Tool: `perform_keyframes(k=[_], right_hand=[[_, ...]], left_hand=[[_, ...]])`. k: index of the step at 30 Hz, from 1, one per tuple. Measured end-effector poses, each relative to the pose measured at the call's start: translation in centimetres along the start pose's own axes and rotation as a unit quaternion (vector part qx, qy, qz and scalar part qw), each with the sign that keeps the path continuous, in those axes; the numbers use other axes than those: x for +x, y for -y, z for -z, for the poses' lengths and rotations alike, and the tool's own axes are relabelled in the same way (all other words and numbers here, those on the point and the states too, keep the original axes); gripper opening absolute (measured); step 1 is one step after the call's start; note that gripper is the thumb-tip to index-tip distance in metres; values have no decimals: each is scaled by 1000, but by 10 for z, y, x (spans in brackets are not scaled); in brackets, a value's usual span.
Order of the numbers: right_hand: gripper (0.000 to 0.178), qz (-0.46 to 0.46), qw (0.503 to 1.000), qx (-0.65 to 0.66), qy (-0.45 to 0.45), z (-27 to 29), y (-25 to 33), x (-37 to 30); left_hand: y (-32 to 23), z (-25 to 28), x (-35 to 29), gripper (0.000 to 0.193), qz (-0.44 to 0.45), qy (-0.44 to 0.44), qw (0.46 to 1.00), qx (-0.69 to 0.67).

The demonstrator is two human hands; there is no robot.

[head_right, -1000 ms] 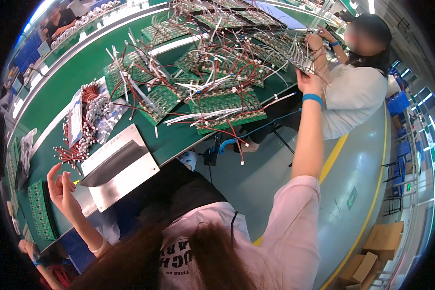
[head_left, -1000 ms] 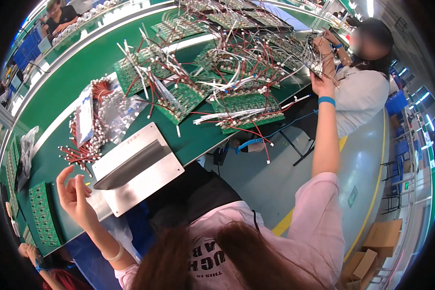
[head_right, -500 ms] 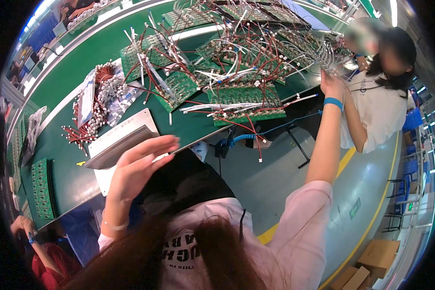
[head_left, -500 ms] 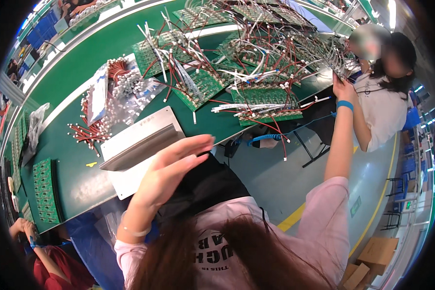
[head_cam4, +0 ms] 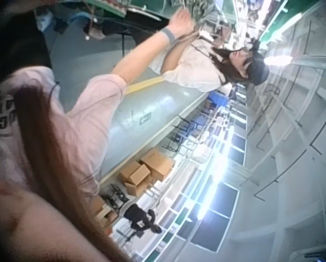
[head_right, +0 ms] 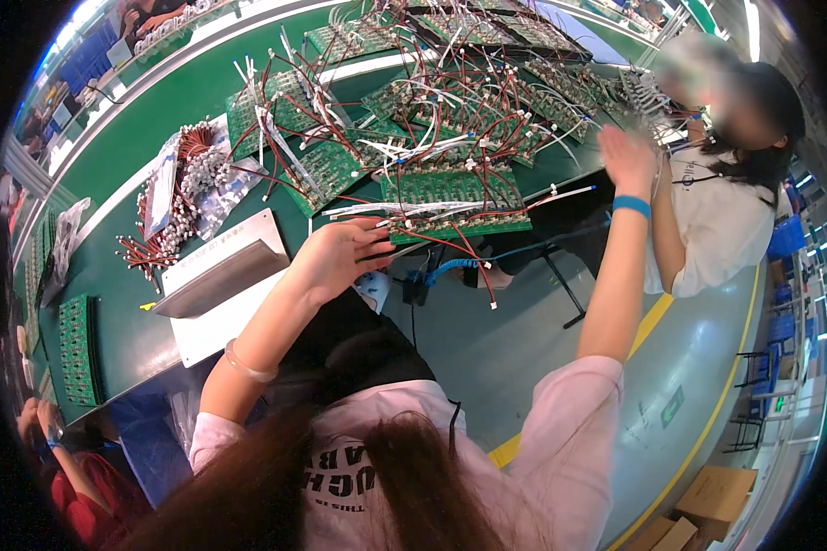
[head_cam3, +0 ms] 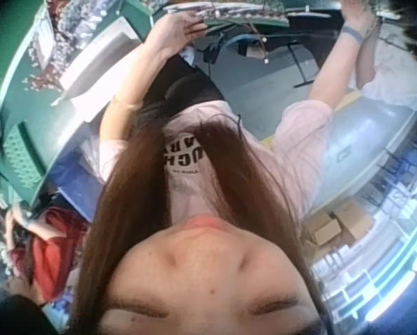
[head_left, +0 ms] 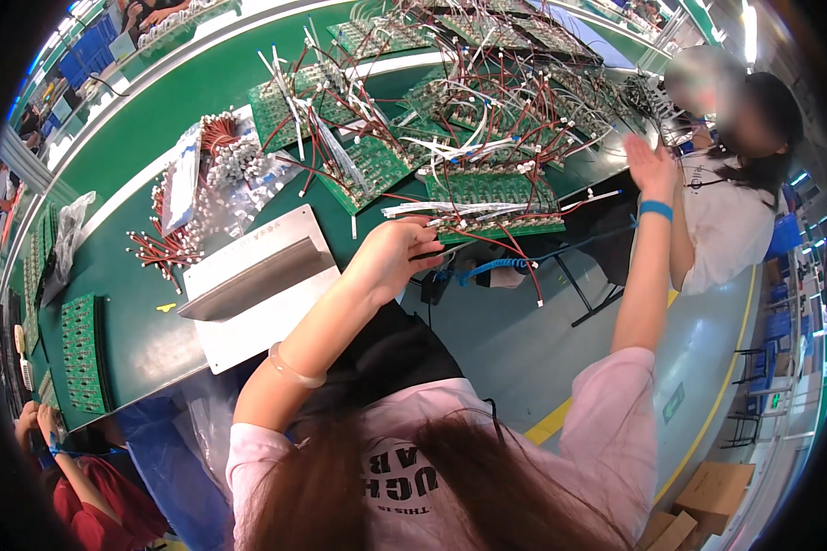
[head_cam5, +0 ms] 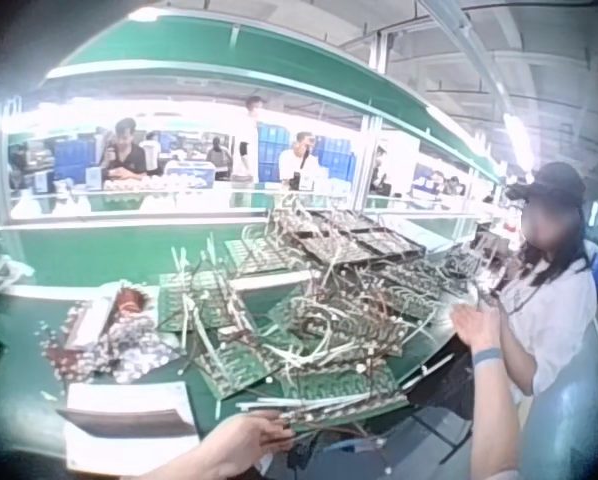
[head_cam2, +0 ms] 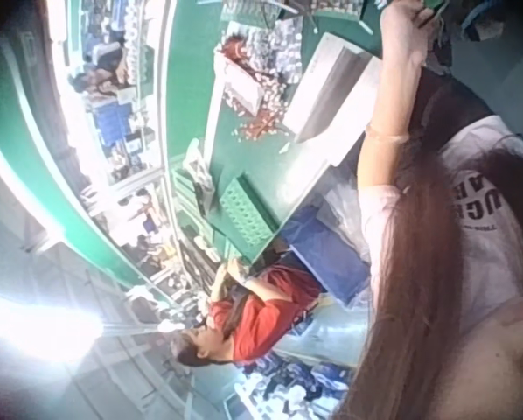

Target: Organizing and inspecting stacks of printed circuit board assemblies with attached wiring on a factory production line.

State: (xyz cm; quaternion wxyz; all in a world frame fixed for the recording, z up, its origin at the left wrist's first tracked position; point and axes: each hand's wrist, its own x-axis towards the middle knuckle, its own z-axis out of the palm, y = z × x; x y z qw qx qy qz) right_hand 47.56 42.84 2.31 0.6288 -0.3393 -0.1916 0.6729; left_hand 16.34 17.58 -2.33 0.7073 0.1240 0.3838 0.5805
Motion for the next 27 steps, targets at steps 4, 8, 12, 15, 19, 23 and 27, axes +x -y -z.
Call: perform_keyframes(k=[4, 8, 12, 15, 19, 23, 27], right_hand=[[32, -83, 806, -574, 117, 16, -49, -54], [37, -131, 872, -464, 87, 12, -94, -93], [20, -174, 922, -329, 104, 14, -82, -77], [16, -125, 904, -385, 135, -5, -70, -87], [16, -74, 906, -389, 149, -14, -52, -100], [17, -132, 910, -382, 91, 9, -36, -87], [18, -172, 927, -318, 98, 49, -31, -86]], left_hand=[[1, 1, 12, 18, 14, 6, 999, 51], [0, -5, 19, 11, 17, 22, 998, 53], [-4, -20, 9, 30, -21, 78, 993, 88], [-6, -14, 8, 37, -1, 102, 994, 49], [1, -4, 6, 42, 12, 101, 993, 53], [0, -2, 11, 49, -42, 42, 998, -28], [5, 0, 16, 47, -20, 50, 997, -52]])
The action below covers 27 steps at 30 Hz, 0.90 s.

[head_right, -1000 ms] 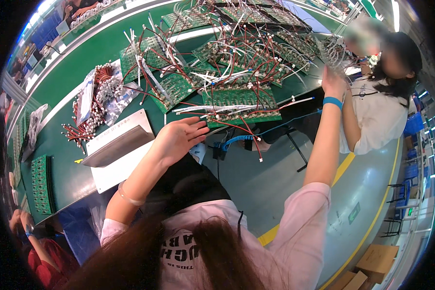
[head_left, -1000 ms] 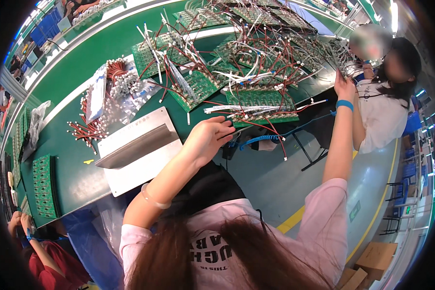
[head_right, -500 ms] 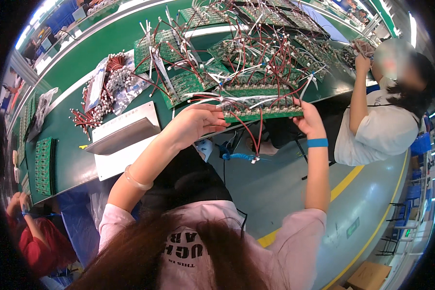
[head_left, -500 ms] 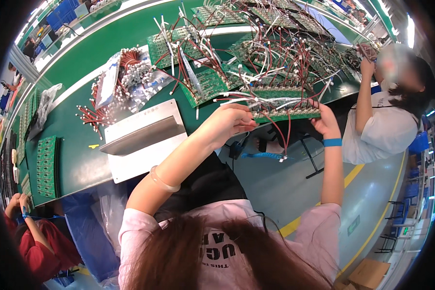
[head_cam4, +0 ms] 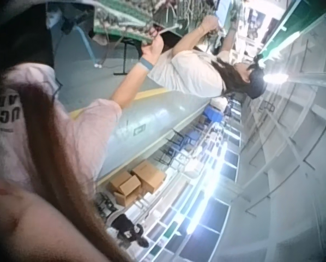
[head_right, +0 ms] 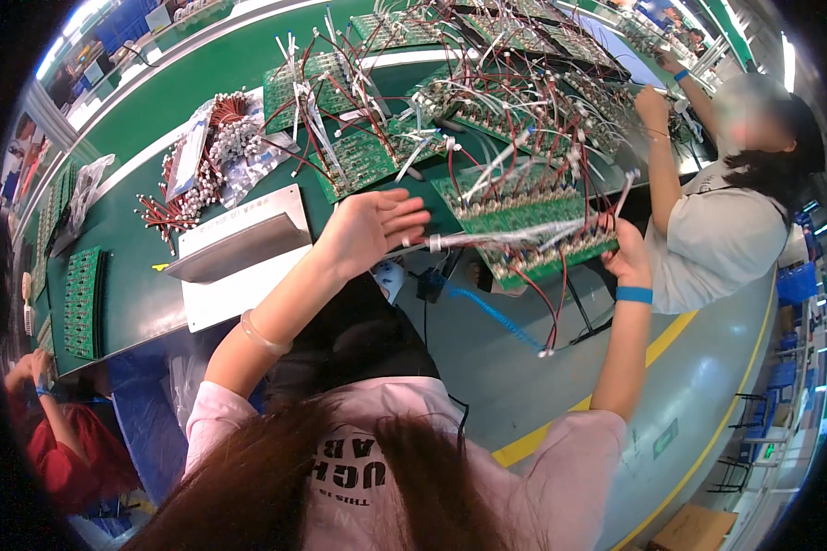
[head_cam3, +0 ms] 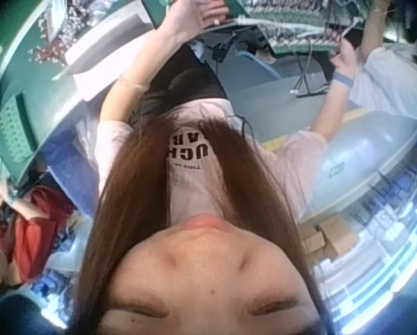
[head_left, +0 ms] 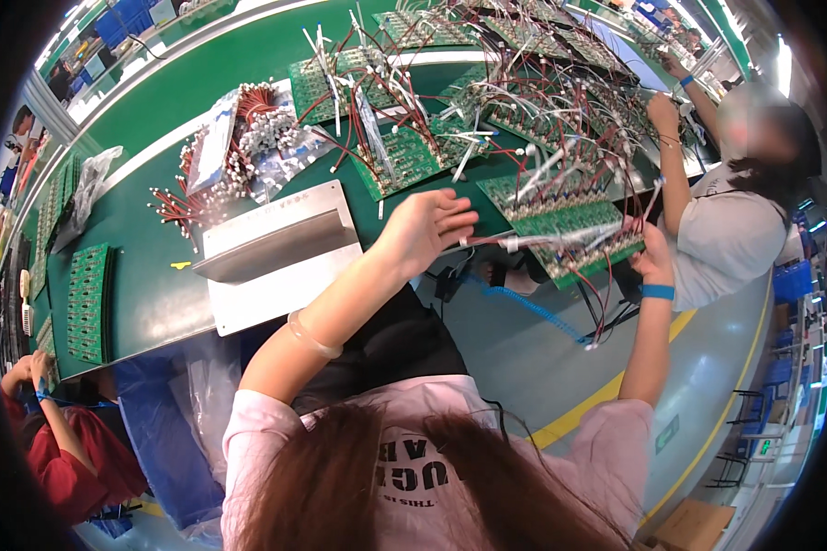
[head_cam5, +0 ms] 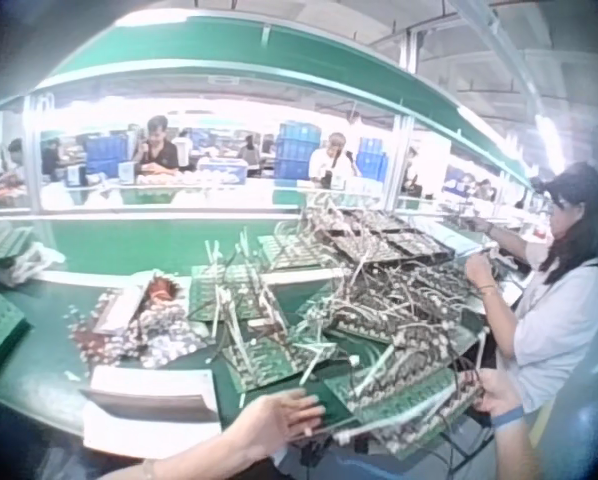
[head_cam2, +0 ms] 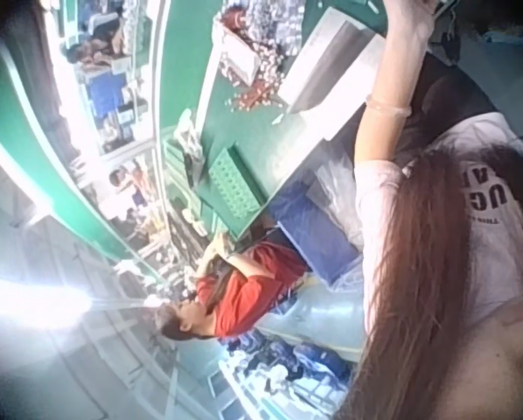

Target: Organizing and inspecting stacks of printed circuit board assemblies with attached wiring on a factory production line.

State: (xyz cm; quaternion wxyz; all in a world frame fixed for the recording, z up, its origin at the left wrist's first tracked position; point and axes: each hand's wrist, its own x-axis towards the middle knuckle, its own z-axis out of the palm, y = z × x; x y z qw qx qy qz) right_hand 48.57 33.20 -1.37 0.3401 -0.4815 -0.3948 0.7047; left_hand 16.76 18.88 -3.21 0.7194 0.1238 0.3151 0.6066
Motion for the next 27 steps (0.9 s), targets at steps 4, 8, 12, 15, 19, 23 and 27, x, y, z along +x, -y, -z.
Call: perform_keyframes(k=[4, 8, 12, 15, 19, 23, 27], right_hand=[[32, 169, 980, 11, 106, 11, -26, -31], [40, 234, 971, -56, -8, 7, -40, -52], [38, 272, 959, -13, 73, -36, -31, -70], [41, 226, 968, 28, 107, -49, -28, -64], [38, 328, 919, -150, 160, -120, -24, -47], [36, 373, 869, -180, 269, -156, -48, -7], [24, 135, 953, -50, 266, -249, -46, -21]], left_hand=[[20, -12, -5, 56, 126, 17, 990, 55], [31, -32, -9, 24, 102, 151, 983, 19], [9, -31, -29, 15, -3, 158, 973, 167], [-33, -28, -56, 18, -127, 75, 925, 351], [-99, -22, -112, 15, -158, 49, 882, 442], [-133, -7, -146, 9, -146, -40, 923, 354], [-148, 26, -176, 29, -100, 7, 953, 287]])
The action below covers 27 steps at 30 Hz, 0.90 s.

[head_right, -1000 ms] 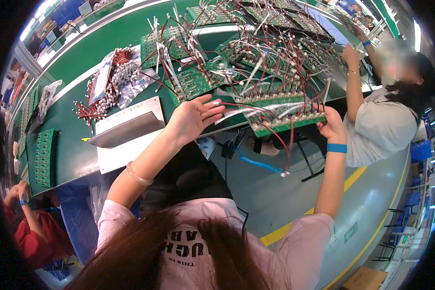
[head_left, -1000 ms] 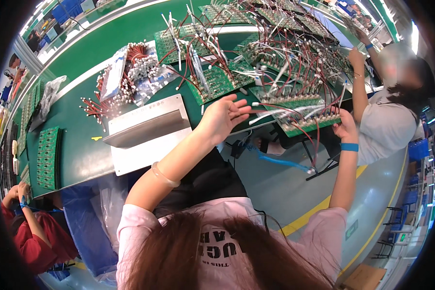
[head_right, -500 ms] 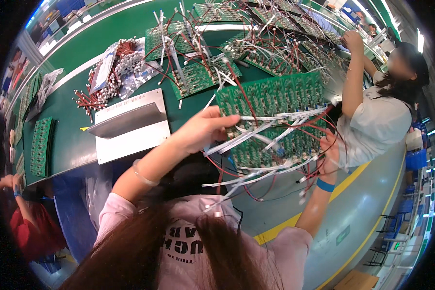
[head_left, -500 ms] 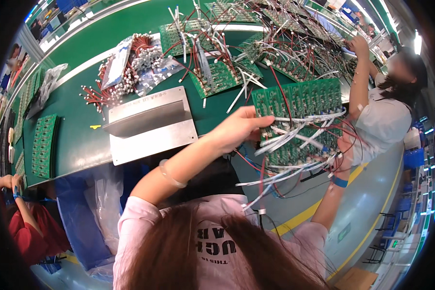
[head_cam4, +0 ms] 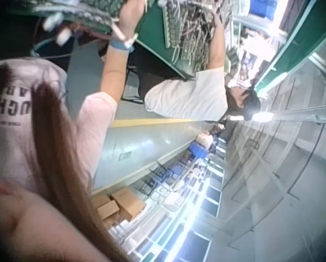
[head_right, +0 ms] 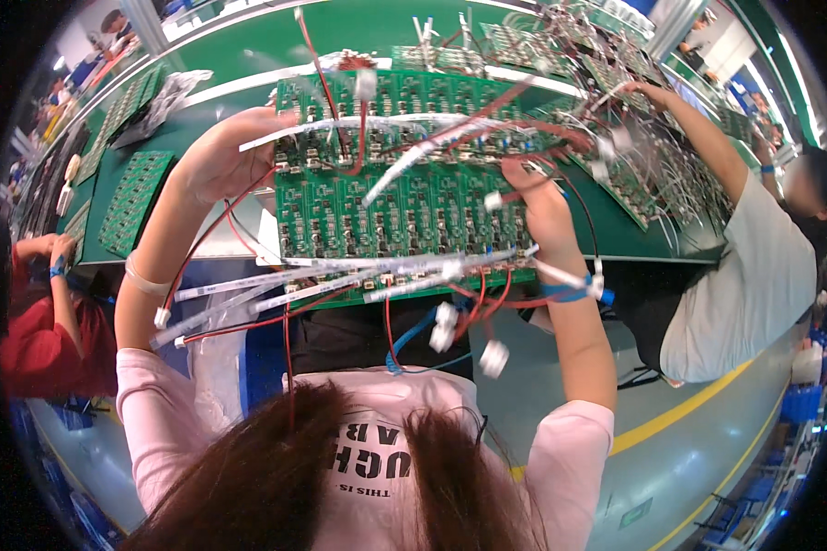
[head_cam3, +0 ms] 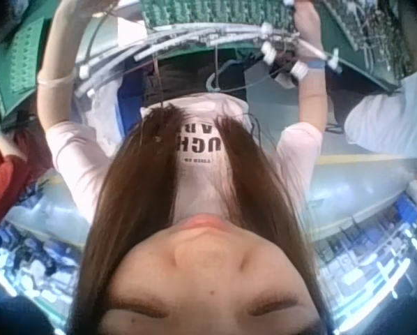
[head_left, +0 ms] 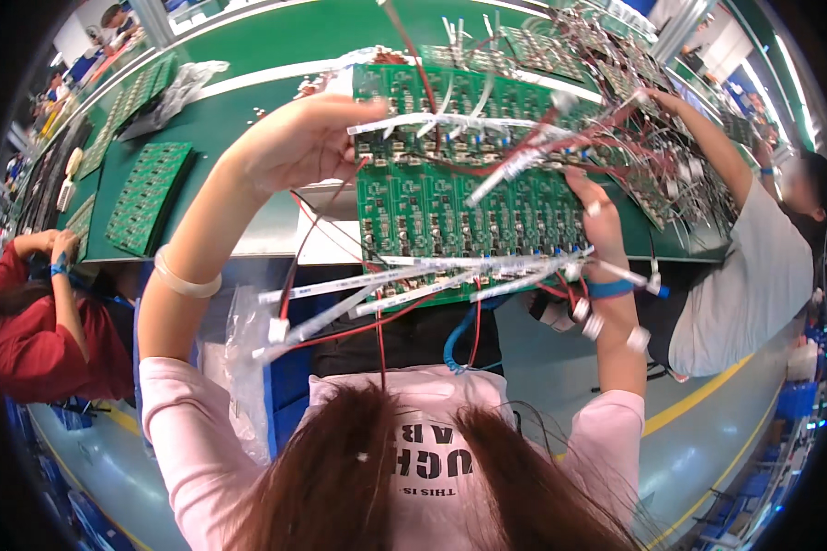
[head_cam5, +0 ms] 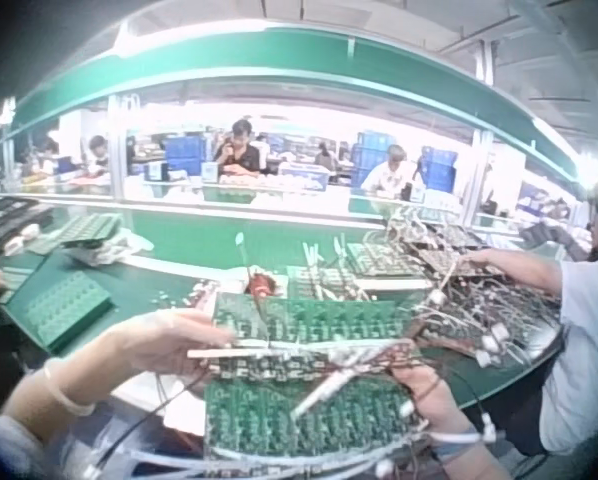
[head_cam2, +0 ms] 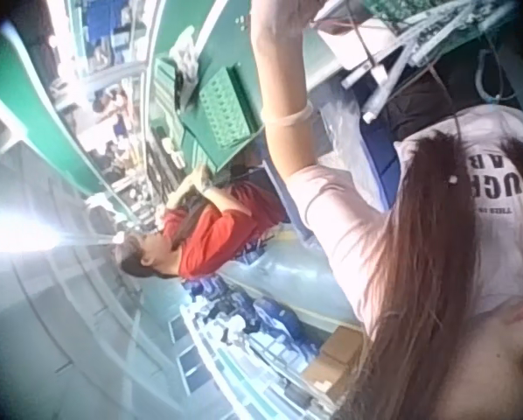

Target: Organizing and inspecting stacks of printed circuit board assemblies with attached wiring on a factory production line.

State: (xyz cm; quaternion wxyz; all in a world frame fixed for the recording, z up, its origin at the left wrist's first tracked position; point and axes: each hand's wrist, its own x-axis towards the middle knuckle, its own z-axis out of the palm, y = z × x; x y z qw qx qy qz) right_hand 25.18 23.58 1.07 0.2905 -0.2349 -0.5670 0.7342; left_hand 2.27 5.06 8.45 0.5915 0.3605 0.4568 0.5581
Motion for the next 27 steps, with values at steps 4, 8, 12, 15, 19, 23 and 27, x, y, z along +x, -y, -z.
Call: perform_keyframes(k=[4, 8, 12, 15, 19, 23, 27], right_hand=[[28, 52, 998, -4, 45, -26, -14, 39], [45, 65, 989, -50, 126, -63, 0, 42], [41, -4, 997, 33, 76, -78, -1, 60], [36, -23, 999, -17, 37, -92, 8, 58], [23, 56, 992, -21, 115, -88, -6, 69], [15, 161, 973, -89, 138, -95, -9, 67], [27, 141, 977, -66, 144, -63, -36, 78]], left_hand=[[20, 35, -19, 51, -33, 61, 971, -230], [73, 67, -22, 39, -237, 89, 906, -340], [46, 54, -16, 42, -220, 123, 919, -302], [37, 60, -14, 30, -198, -101, 942, -250], [42, 61, -8, 29, -373, -95, 906, 176], [61, 83, -7, 37, -155, -177, 956, 174], [26, 28, -12, 26, -48, -288, 934, 207]])
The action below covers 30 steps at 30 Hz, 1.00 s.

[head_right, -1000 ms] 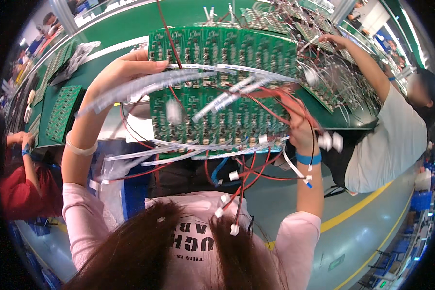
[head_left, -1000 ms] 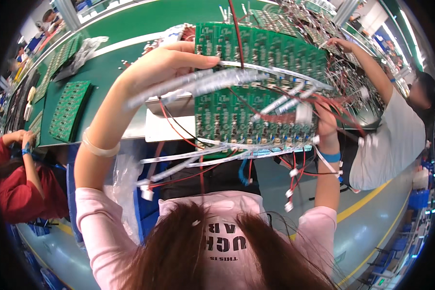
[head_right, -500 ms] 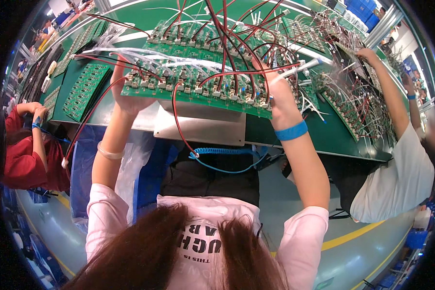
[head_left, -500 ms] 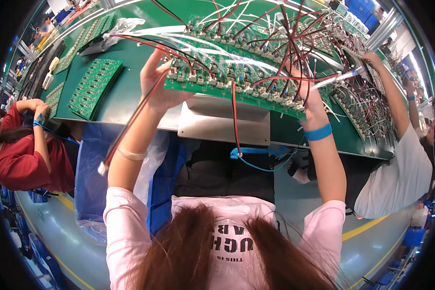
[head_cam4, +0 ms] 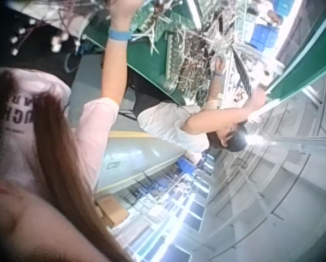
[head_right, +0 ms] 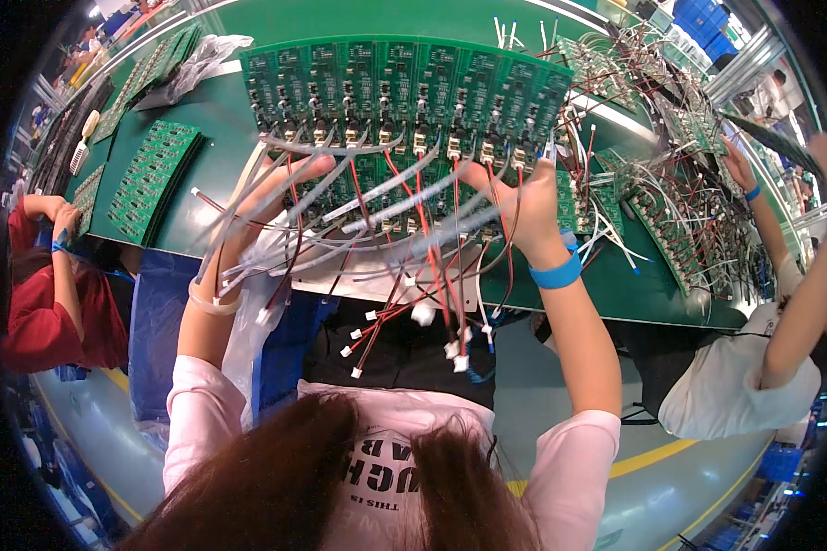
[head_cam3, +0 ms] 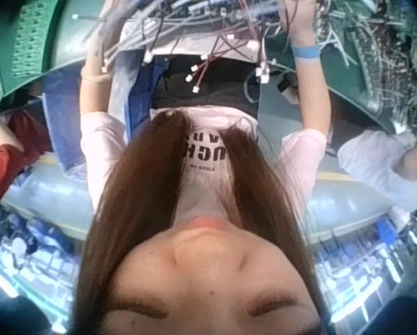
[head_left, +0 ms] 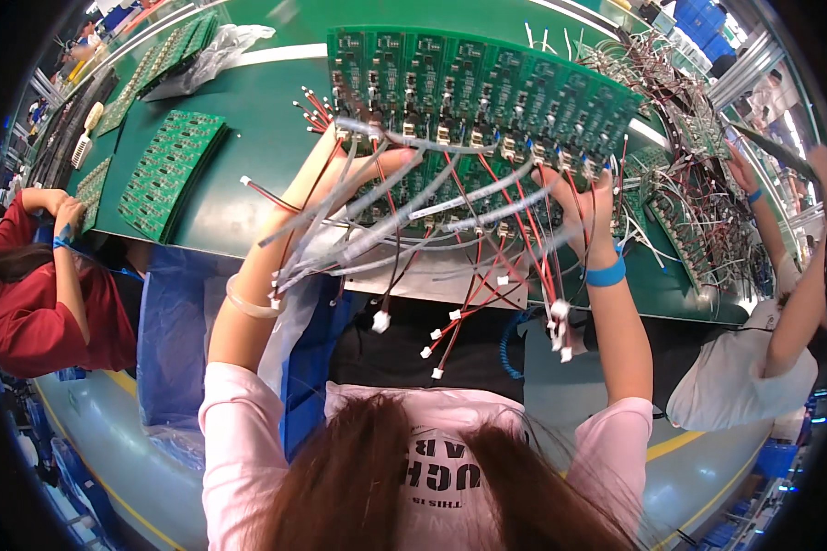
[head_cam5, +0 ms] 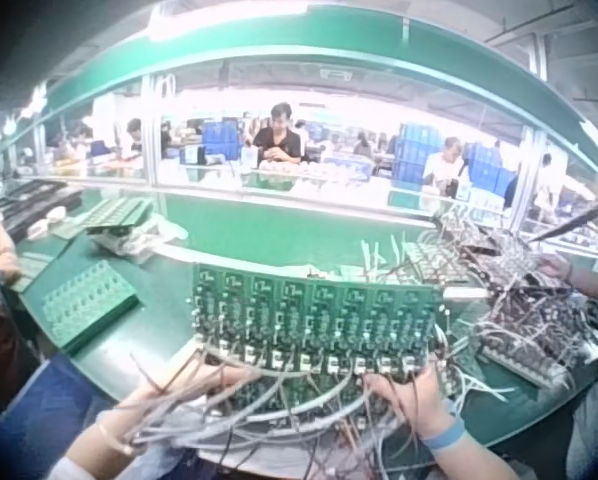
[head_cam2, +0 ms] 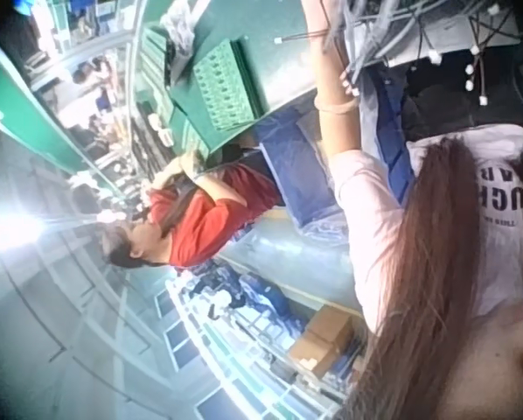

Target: Organizing and inspecting stacks of printed circuit board assemblies with attached wiring on a factory production line.

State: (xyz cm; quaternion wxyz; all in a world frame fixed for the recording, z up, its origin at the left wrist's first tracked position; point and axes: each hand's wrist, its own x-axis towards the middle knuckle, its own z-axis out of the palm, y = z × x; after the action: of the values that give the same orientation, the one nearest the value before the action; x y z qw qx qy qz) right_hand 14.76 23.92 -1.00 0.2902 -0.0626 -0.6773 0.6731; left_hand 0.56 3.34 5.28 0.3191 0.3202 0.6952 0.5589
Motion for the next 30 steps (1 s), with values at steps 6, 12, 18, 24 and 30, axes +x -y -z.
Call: perform_keyframes(k=[6, 12, 18, 24, 30], right_hand=[[11, -11, 968, 242, -71, -35, 39, -9], [12, 5, 981, 186, -48, -33, 35, -5], [13, 29, 992, 123, -11, -36, 30, 1], [15, 56, 996, 60, 29, -17, 34, -2], [16, 88, 994, -7, 66, -21, 35, -8]], left_hand=[[4, 12, 43, 27, -18, 4, 1000, 14], [16, 17, 49, 27, -53, 23, 998, 29], [25, 21, 50, 28, -90, 35, 994, 48], [34, 31, 49, 29, -129, 45, 988, 66], [38, 24, 47, 30, -174, 58, 979, 86]])
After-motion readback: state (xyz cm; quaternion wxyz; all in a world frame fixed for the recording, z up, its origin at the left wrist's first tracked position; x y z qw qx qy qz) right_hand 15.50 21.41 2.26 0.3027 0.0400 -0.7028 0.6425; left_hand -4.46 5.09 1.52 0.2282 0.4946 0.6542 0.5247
